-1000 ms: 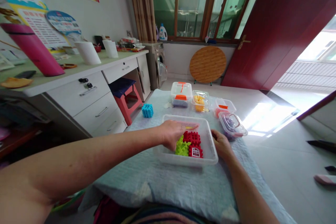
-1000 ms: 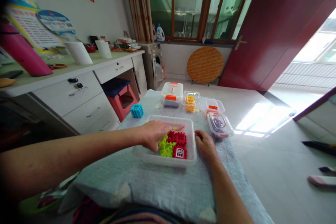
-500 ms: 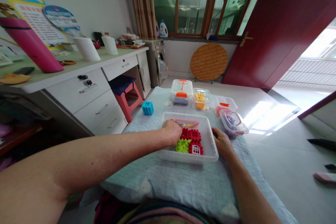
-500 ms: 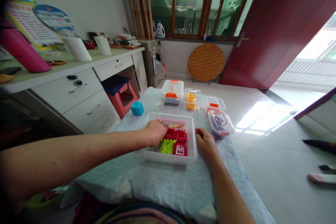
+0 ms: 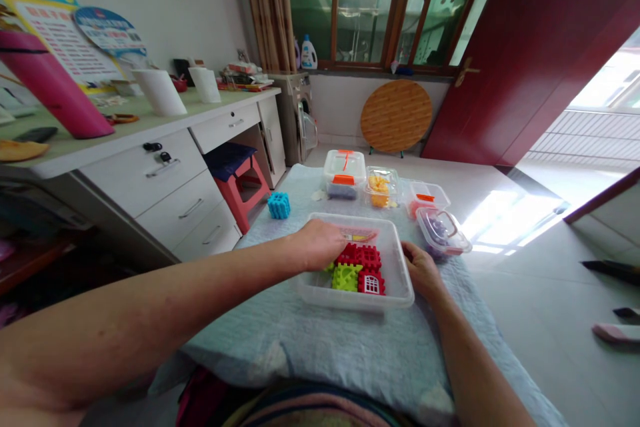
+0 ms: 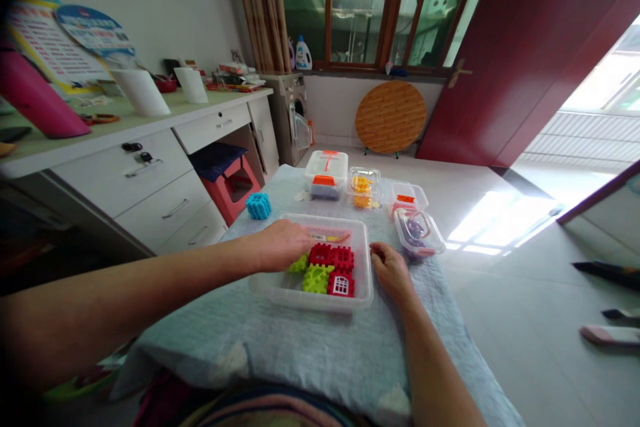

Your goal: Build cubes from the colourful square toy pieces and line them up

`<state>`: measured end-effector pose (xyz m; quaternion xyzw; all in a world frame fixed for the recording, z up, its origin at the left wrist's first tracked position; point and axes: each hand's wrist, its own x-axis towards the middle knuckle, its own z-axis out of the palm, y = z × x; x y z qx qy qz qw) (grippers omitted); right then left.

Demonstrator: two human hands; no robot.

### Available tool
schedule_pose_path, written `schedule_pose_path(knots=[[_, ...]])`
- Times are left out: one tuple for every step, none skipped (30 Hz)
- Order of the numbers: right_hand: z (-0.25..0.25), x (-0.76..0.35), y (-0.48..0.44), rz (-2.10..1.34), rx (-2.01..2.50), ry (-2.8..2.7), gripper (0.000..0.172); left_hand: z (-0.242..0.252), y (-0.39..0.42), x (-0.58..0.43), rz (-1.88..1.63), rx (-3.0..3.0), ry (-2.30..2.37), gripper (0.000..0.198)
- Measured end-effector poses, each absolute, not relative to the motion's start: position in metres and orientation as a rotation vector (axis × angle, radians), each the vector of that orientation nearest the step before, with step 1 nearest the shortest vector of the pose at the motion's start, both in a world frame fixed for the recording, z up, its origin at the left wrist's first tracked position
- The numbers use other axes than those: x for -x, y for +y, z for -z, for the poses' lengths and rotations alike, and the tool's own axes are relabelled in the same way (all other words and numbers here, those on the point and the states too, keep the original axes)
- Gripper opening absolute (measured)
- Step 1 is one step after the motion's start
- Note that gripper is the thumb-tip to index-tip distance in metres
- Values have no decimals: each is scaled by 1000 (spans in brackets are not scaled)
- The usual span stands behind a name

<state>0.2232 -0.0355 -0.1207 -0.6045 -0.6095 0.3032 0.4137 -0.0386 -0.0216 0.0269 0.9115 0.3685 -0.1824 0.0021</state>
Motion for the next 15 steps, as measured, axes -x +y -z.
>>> schedule_pose_path(knots=[[120, -223, -36, -763, 1524, -1534, 34, -30, -23, 40, 625, -2828, 1108, 27], [120, -223, -35, -765, 1528, -1537, 34, -32, -25, 40, 706, -2785, 1054, 28], [120, -223, -35, -765, 1531, -1538, 35, -33, -26, 40, 798, -2741, 995, 29], [121, -223, -35, -765, 1532, -1539, 35, -32, -27, 39, 897, -2696, 931, 30], [122, -223, -35, -765, 1531, -1541, 35, -30, -28, 37, 981, -2662, 869, 31], [122, -223, -35, -763, 1527, -1541, 35, -27, -27, 35, 1044, -2640, 812, 33], [123, -223, -35, -761, 1521, -1541, 35, -22, -26, 33, 1093, -2624, 765, 33], [124, -224, -35, -757, 1515, -1540, 35, -16, -24, 31, 1125, -2609, 736, 33], [125, -224, -34, -753, 1511, -1539, 35, -10, -22, 30, 1142, -2593, 725, 32], [125, -224, -34, -751, 1508, -1541, 35, -3, -19, 29, 1140, -2580, 733, 30], [125, -224, -34, -748, 1507, -1543, 35, 4, -17, 28, 1117, -2574, 757, 27], [125, -225, -34, -746, 1509, -1549, 34, 10, -15, 28, 1083, -2574, 790, 24], [124, -224, -34, -745, 1514, -1557, 34, 16, -13, 28, 1039, -2583, 825, 21], [123, -224, -34, -743, 1519, -1565, 34, 22, -12, 29, 982, -2604, 856, 19], [123, -224, -34, -742, 1524, -1574, 34, 27, -12, 30, 926, -2628, 878, 16]])
